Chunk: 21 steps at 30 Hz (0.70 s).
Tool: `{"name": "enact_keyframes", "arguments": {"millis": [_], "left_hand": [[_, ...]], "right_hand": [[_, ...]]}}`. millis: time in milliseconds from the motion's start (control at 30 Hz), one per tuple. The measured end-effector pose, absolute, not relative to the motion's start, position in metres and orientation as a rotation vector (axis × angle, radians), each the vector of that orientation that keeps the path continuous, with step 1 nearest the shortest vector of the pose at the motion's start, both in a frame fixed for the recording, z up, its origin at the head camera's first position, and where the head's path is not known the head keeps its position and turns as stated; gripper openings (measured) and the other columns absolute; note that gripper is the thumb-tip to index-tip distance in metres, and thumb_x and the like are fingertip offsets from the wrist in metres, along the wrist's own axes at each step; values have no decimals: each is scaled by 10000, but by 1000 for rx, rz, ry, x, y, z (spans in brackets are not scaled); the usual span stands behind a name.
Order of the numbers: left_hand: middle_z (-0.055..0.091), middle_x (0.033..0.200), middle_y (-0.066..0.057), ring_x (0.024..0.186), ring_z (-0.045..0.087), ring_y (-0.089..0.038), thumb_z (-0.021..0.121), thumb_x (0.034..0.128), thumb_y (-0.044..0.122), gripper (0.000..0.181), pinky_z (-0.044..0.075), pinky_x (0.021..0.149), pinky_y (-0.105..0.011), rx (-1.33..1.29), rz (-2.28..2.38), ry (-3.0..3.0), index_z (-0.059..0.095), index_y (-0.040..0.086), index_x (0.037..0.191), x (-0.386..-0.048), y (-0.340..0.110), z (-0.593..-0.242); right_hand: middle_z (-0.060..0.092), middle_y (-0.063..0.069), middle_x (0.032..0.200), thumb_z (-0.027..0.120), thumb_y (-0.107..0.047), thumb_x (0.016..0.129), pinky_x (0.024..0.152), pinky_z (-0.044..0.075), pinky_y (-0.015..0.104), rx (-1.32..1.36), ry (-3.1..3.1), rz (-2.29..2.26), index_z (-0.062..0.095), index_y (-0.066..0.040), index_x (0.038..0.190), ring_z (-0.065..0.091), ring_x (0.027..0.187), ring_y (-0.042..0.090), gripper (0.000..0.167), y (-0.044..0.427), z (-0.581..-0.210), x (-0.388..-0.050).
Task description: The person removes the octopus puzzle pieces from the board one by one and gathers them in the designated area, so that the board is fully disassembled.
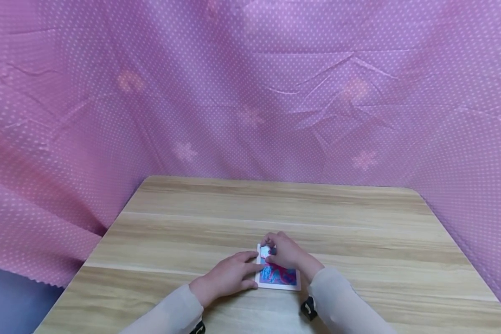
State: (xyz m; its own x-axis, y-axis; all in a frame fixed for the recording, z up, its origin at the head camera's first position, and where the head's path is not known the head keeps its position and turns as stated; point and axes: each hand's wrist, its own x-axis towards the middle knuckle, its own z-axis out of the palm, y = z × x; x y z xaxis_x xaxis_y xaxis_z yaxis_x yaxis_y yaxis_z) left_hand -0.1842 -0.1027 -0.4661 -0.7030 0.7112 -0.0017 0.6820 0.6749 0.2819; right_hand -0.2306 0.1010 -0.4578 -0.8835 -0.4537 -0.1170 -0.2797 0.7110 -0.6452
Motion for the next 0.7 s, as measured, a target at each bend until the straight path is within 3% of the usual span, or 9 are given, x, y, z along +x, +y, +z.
{"name": "enact_keyframes", "arguments": {"millis": [300,700], "left_hand": [[485,1379,-122,1245,471,-248,656,887,388,471,405,1011,-381,1188,397,2792,600,186,1309,-175,-104,-465],[480,1387,-118,1255,462,-254,641,896,399,466,396,1020,-387,1163,392,2769,597,193,1311,-167,-105,-463]], "right_hand": [[569,4,951,696,-48,853,781,491,404,-567,2640,-1053,607,-171,1040,544,844,169,241,102,-459,-220],[587,-20,887,634,-38,896,772,495,373,-549,2508,-1310,654,-142,1037,571,883,179,176,120,-457,-214]]}}
